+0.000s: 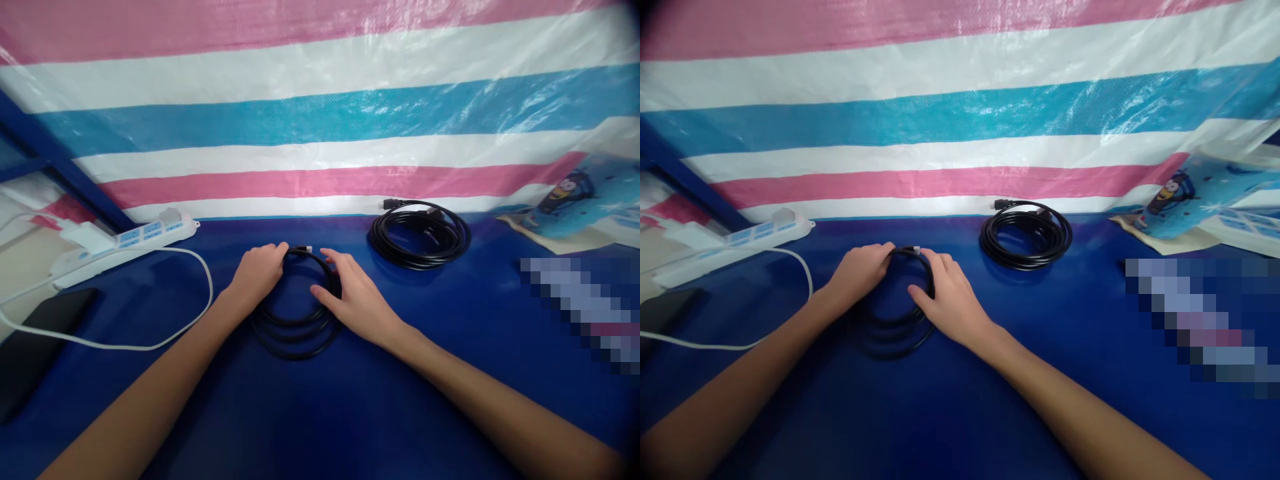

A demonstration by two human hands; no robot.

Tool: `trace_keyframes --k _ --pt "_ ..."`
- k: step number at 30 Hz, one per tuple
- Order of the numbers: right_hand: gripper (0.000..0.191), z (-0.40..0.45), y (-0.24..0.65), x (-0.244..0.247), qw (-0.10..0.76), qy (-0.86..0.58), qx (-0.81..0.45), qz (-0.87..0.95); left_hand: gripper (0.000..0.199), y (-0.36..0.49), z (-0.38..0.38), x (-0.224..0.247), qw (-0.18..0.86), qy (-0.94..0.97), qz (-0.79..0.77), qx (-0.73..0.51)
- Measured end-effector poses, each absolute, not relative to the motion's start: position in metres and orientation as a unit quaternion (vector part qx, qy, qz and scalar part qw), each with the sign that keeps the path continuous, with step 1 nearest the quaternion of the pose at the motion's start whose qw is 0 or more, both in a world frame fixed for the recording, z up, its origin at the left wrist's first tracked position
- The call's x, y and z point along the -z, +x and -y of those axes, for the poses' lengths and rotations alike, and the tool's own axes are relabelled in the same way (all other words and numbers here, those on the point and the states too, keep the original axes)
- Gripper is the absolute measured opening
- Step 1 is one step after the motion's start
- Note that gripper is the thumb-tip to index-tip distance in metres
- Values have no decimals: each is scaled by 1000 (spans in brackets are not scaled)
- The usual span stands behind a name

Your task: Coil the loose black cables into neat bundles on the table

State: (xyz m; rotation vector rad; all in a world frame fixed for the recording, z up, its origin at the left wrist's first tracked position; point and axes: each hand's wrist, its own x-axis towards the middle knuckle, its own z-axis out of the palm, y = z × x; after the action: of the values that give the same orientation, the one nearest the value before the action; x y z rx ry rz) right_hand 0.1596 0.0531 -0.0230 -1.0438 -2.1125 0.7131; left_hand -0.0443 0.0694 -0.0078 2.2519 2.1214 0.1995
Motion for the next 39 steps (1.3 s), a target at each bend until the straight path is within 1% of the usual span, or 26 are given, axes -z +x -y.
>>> trace_keyframes --k 2,4,6,8,10,13,17,20,24,25,28,31,35,37,39 --pt "52 -53 162 21 335 -402 -227 821 28 -53 -82 7 -11 720 -692 -47" --pt "51 -49 165 17 325 -371 -188 849 30 -60 -93 6 -36 714 -698 -39" --pt "50 -43 166 14 283 -293 -126 905 30 -65 -98 5 -55 712 -699 -38" --pt "48 -39 163 13 218 -218 -54 950 28 -68 -100 6 -68 715 -694 -42" --pt "46 -42 155 15 180 -207 5 962 27 -71 -101 6 -75 721 -687 -51" --pt "40 -64 138 18 174 -237 28 956 25 -83 -107 6 -66 727 -680 -66" --pt "28 -104 112 19 158 -222 14 962 28 -112 -118 6 -38 710 -695 -105" --pt "29 -132 94 21 167 -232 -13 958 36 -136 -121 8 -14 688 -707 -163" --pt "39 -161 72 27 195 -266 -76 941 40 -155 -119 15 30 659 -717 -228" --pt "37 -165 67 29 208 -279 -92 933 41 -157 -118 18 39 652 -718 -240" --pt "23 -170 61 29 258 -319 -128 903 49 -160 -119 27 60 639 -715 -278" --pt "22 -163 62 28 307 -336 -144 879 54 -160 -119 33 68 636 -705 -305" --pt "30 -141 78 27 345 -335 -129 867 52 -149 -107 26 30 634 -701 -325" --pt "32 -126 98 25 344 -321 -105 876 46 -137 -95 18 -6 644 -693 -325" --pt "31 -113 130 19 336 -304 -73 889 40 -120 -82 11 -18 685 -663 -299"
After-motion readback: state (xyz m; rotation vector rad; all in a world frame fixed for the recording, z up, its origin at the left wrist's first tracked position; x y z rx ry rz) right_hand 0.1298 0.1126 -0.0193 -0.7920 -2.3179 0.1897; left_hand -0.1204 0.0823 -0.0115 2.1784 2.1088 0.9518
